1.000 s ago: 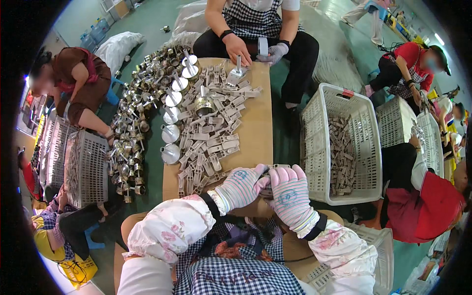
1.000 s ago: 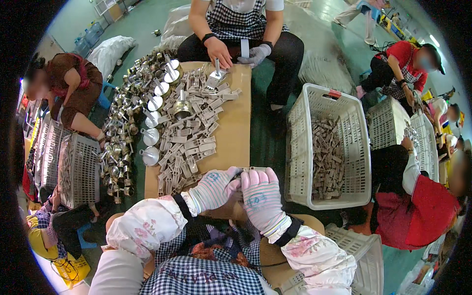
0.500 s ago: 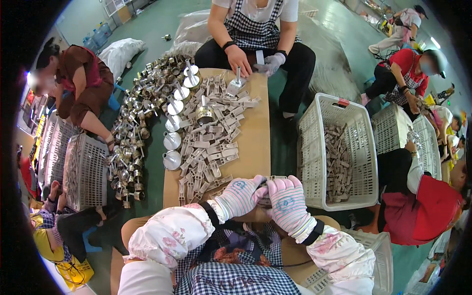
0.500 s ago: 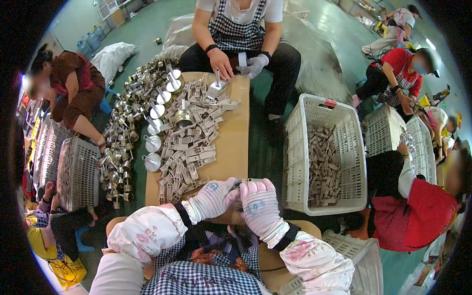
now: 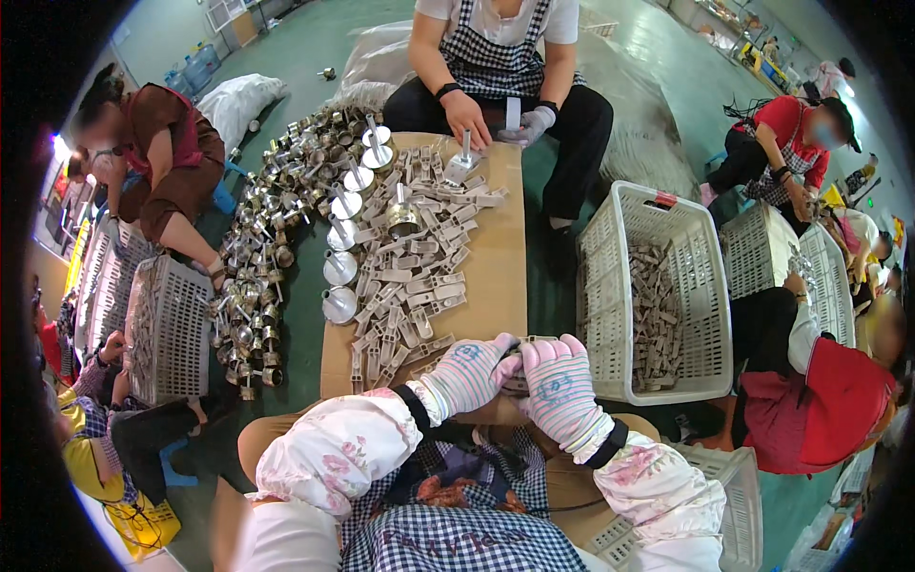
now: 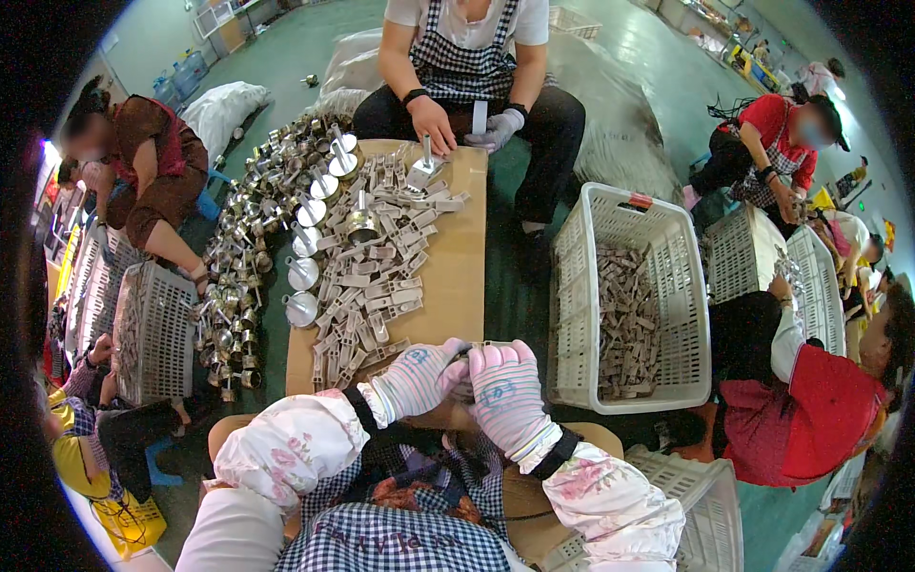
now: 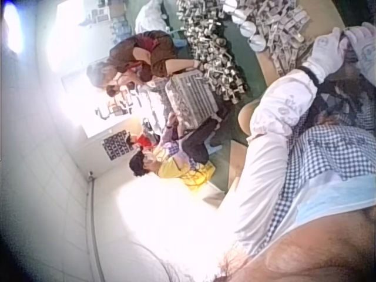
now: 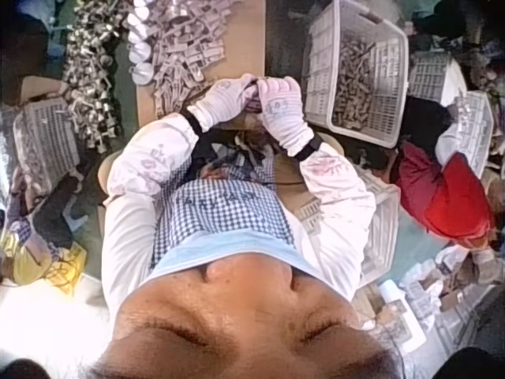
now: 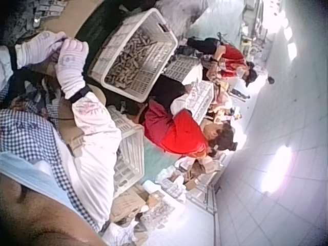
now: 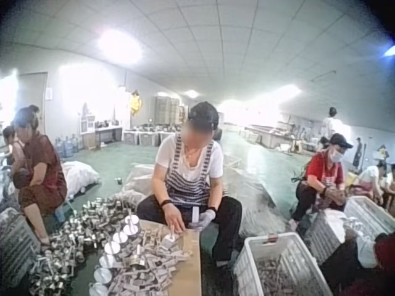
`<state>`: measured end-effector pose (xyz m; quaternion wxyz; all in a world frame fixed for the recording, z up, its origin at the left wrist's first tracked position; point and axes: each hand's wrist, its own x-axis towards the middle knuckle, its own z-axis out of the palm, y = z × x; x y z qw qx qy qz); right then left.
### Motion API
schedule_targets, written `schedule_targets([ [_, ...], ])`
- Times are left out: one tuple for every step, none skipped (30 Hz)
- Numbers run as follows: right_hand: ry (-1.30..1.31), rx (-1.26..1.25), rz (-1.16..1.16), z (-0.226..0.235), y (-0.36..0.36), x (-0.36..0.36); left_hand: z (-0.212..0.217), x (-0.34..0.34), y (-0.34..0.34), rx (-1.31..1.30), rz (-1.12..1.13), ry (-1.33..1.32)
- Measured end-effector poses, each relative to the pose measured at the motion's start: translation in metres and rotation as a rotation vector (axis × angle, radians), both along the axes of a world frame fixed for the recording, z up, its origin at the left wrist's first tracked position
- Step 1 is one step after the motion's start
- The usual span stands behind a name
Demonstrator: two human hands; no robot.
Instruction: Assembling small plastic clips onto metal components on a makeshift table in a manufacturing environment.
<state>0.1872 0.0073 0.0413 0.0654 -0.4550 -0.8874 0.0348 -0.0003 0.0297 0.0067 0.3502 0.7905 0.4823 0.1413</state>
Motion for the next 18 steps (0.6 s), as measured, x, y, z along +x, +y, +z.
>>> schedule_targets([
  [0.005, -0.016, -0.006, -0.0001, -0.0001, -0.0001, 0.0016, 0.0, 0.0001, 0.001, 0.0, 0.001],
  [0.001, -0.007, -0.001, -0.0003, 0.0002, -0.0004, 0.0033, 0.0004, 0.0004, -0.007, 0.003, 0.023],
  [0.006, -0.001, -0.008, -0.0006, 0.0002, -0.0007, 0.005, 0.0006, 0.0006, 0.002, -0.001, 0.003],
  [0.026, 0.003, -0.015, -0.0008, 0.0, -0.001, 0.0067, 0.0009, 0.0005, -0.02, 0.014, 0.007],
  [0.01, 0.002, -0.017, -0.0011, -0.0002, -0.0013, 0.0081, 0.0012, 0.0003, -0.039, 0.031, 0.018],
  [0.005, 0.011, -0.021, -0.0013, -0.0007, -0.0014, 0.0093, 0.001, -0.0001, -0.044, 0.028, 0.011],
  [0.001, 0.02, -0.024, -0.0014, -0.0011, -0.0016, 0.01, 0.001, -0.0004, -0.046, 0.021, 0.011],
  [0.0, 0.018, -0.023, -0.0014, -0.0015, -0.0017, 0.0103, 0.0009, -0.0006, -0.027, 0.024, 0.008],
  [0.0, 0.015, -0.026, -0.0014, -0.0016, -0.0017, 0.0102, 0.0009, -0.0006, -0.048, 0.015, 0.01],
  [0.0, 0.012, -0.028, -0.0013, -0.0013, -0.0019, 0.0098, 0.0008, -0.0004, -0.04, 0.012, 0.021],
  [0.0, 0.011, -0.027, -0.0011, -0.0009, -0.0021, 0.0092, 0.0008, -0.0001, -0.025, 0.015, 0.04],
  [-0.003, 0.017, -0.023, -0.0009, 0.0001, -0.0024, 0.0084, 0.0008, 0.0006, -0.033, 0.009, 0.033],
  [-0.01, 0.0, -0.024, -0.0004, 0.0007, -0.0025, 0.0075, 0.0009, 0.0011, -0.013, 0.019, 0.011],
  [-0.005, 0.02, -0.019, 0.0, 0.0013, -0.0029, 0.0066, 0.001, 0.0009, -0.011, 0.025, 0.007],
  [-0.019, 0.02, -0.025, 0.0005, 0.0013, -0.0031, 0.0057, 0.0011, 0.0, 0.004, 0.028, -0.012],
  [-0.014, 0.036, -0.022, 0.0013, 0.0002, -0.0031, 0.0047, 0.0011, -0.0011, -0.014, 0.033, 0.001],
  [-0.034, 0.013, -0.03, 0.0021, -0.0017, -0.0029, 0.0037, 0.0012, -0.003, -0.034, 0.048, 0.026],
  [-0.035, -0.004, -0.013, 0.0033, -0.0048, -0.0019, 0.0026, 0.0014, -0.0069, -0.014, 0.042, 0.015],
])
